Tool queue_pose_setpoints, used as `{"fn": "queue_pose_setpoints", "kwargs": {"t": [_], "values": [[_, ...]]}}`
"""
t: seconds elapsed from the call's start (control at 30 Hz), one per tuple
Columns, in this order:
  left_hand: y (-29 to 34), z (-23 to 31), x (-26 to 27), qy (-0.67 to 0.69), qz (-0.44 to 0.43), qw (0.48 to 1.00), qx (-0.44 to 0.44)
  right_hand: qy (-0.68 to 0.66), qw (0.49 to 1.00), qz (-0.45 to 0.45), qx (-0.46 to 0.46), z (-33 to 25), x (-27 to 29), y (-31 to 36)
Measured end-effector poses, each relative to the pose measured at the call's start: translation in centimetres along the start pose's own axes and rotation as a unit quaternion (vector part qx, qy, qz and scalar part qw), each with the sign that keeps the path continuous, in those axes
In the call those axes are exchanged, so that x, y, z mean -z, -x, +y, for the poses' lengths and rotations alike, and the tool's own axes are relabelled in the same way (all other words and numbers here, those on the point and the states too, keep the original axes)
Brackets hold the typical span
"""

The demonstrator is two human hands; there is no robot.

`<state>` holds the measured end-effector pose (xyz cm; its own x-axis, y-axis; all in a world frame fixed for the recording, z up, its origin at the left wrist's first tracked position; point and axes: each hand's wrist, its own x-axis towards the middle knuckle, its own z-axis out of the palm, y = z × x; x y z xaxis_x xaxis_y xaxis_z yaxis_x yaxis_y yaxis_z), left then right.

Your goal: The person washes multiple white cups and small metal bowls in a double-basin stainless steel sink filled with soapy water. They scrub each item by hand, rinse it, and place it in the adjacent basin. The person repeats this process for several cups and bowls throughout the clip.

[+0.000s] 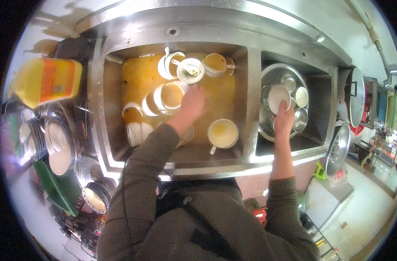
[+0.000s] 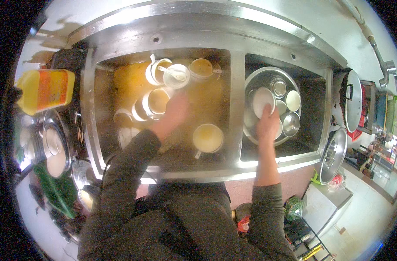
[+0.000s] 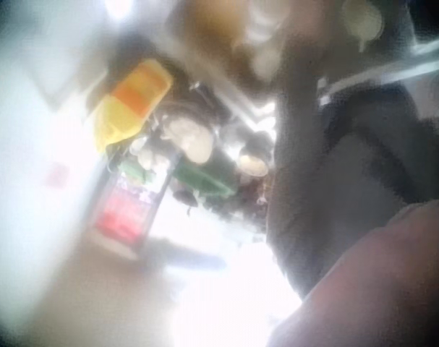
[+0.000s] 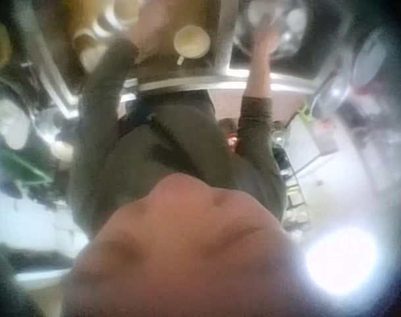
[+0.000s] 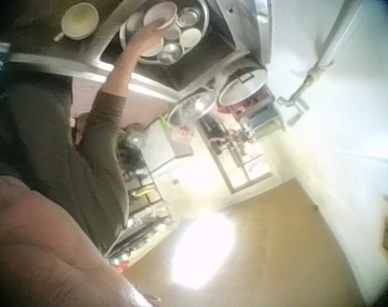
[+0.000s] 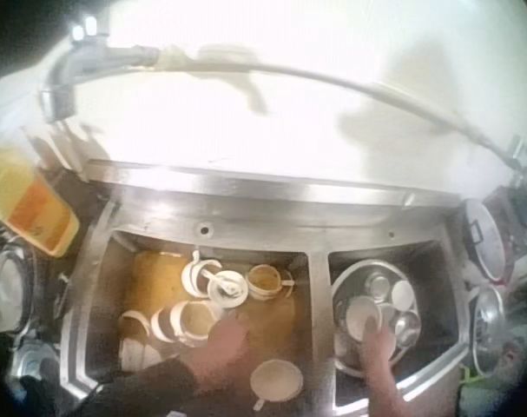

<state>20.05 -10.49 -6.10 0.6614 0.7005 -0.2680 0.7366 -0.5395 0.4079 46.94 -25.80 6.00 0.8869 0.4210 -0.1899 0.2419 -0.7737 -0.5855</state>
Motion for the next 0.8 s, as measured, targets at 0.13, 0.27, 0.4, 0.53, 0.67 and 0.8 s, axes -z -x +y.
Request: {"fn": "queue_pose_setpoints", "kwargs": {"t": [0.13,0.27,0.4,0.53,0.67,0.8], "values": [[-5.1,0.2,-4.1,-0.138,-0.021,0.990,0.003,0.156,0.983,-0.078,0.049,7.2,2.6,-4.3],[-7.4,-0.1,-5.8,-0.202,-0.042,0.979,0.000,0.138,0.987,-0.018,0.085,10.9,2.9,-4.3],[-7.7,-0.5,-6.5,-0.224,-0.076,0.971,0.010,0.126,0.981,0.053,0.137,7.2,2.9,-2.0],[-5.1,-0.4,-6.0,-0.090,-0.196,0.976,-0.036,-0.069,0.984,-0.041,0.157,1.4,2.4,1.8],[-0.1,-1.0,-1.7,-0.005,-0.090,0.995,-0.035,0.003,0.934,-0.238,0.265,-3.0,-3.3,5.6],[5.3,-4.1,5.5,0.066,0.055,0.989,0.118,0.143,0.834,-0.415,0.335,-6.4,-11.9,10.5]]}}
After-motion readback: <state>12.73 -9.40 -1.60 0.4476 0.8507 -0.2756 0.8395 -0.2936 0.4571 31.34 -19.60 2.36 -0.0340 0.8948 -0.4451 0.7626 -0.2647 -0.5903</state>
